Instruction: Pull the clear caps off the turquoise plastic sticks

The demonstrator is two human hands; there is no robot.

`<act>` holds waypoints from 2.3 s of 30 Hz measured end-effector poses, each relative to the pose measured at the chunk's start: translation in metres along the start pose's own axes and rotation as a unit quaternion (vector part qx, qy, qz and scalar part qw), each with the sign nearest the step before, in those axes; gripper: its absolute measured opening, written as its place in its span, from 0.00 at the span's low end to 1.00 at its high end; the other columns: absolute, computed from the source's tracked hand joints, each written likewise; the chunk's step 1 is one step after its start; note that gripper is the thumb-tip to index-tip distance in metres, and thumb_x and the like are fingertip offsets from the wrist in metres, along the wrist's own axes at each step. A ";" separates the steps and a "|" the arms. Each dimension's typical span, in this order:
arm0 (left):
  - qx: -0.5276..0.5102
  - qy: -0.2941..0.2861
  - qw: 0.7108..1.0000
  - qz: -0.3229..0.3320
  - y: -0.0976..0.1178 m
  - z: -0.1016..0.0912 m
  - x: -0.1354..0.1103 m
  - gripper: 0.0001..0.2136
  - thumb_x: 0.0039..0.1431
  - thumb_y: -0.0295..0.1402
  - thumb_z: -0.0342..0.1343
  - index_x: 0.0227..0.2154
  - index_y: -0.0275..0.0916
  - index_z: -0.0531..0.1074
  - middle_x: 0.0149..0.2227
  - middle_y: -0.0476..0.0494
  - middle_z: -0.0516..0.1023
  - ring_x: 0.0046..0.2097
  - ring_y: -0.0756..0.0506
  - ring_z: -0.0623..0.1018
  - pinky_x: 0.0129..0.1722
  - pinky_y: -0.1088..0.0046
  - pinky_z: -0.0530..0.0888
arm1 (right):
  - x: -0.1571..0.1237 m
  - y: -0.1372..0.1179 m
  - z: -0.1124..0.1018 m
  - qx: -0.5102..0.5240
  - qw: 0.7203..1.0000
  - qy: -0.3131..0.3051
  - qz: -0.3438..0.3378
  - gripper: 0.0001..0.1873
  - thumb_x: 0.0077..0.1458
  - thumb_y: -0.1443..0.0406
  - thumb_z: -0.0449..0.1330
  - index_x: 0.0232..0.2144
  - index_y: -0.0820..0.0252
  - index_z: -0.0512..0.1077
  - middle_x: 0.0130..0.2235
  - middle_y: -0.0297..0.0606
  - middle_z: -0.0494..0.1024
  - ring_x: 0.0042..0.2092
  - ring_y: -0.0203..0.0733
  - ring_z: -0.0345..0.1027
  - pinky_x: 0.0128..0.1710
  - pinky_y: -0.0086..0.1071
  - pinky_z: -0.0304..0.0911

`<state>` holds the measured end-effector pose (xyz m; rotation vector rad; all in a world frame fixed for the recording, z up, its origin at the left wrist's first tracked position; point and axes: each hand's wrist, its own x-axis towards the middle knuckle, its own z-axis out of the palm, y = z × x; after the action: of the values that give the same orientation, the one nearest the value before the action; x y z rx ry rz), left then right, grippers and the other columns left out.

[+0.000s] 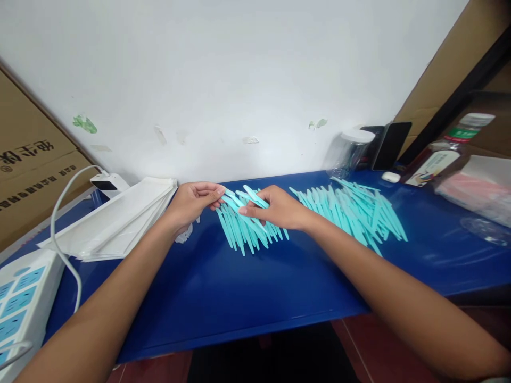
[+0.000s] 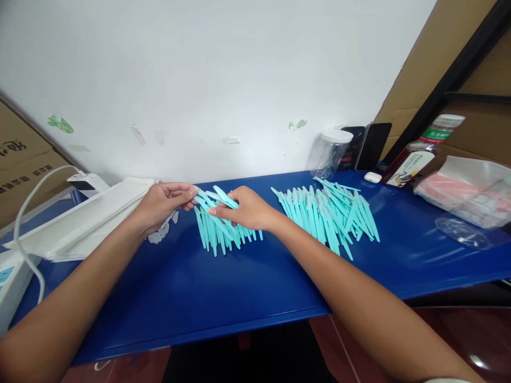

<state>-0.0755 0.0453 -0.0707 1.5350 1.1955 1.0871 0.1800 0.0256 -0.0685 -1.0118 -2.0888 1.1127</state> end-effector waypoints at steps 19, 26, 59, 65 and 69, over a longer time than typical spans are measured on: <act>0.030 -0.022 0.999 0.018 0.002 0.002 -0.003 0.20 0.49 0.48 0.74 0.37 0.36 0.85 0.29 0.42 0.82 0.32 0.46 0.77 0.32 0.71 0.75 | 0.001 0.003 0.000 0.003 0.999 -0.050 0.002 0.19 0.56 0.50 0.69 0.28 0.61 0.80 0.24 0.34 0.76 0.27 0.36 0.66 0.28 0.30 0.57; 0.020 -0.024 0.999 0.021 0.002 0.004 -0.003 0.22 0.48 0.49 0.74 0.39 0.36 0.86 0.33 0.39 0.84 0.33 0.46 0.79 0.33 0.70 0.76 | 0.001 0.003 0.002 0.004 0.998 -0.055 0.005 0.19 0.56 0.50 0.69 0.26 0.61 0.79 0.25 0.34 0.77 0.26 0.34 0.64 0.27 0.30 0.57; 0.388 -0.169 0.897 -0.128 0.009 -0.094 0.009 0.15 0.42 0.48 0.71 0.31 0.46 0.87 0.31 0.45 0.86 0.36 0.40 0.82 0.34 0.71 0.75 | -0.002 0.003 -0.010 0.012 0.999 0.000 0.040 0.14 0.54 0.57 0.70 0.23 0.60 0.78 0.25 0.33 0.75 0.26 0.33 0.56 0.28 0.34 0.49; 0.451 -0.096 0.884 -0.077 0.005 -0.096 0.012 0.18 0.40 0.51 0.71 0.32 0.47 0.87 0.28 0.46 0.83 0.29 0.45 0.75 0.28 0.71 0.67 | 0.000 0.006 -0.005 0.032 0.998 0.004 0.052 0.15 0.53 0.55 0.71 0.24 0.59 0.79 0.27 0.36 0.78 0.29 0.37 0.64 0.31 0.34 0.55; 0.468 -0.048 0.881 -0.050 0.002 -0.094 0.013 0.16 0.42 0.49 0.71 0.31 0.46 0.87 0.28 0.45 0.82 0.27 0.46 0.72 0.27 0.70 0.65 | 0.001 0.007 -0.002 0.036 0.997 0.002 0.066 0.15 0.53 0.54 0.71 0.23 0.58 0.79 0.27 0.37 0.78 0.29 0.37 0.63 0.31 0.34 0.55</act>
<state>-0.1642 0.0696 -0.0458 2.1559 1.8412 0.3120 0.1837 0.0297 -0.0737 -1.1297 -1.9887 1.2400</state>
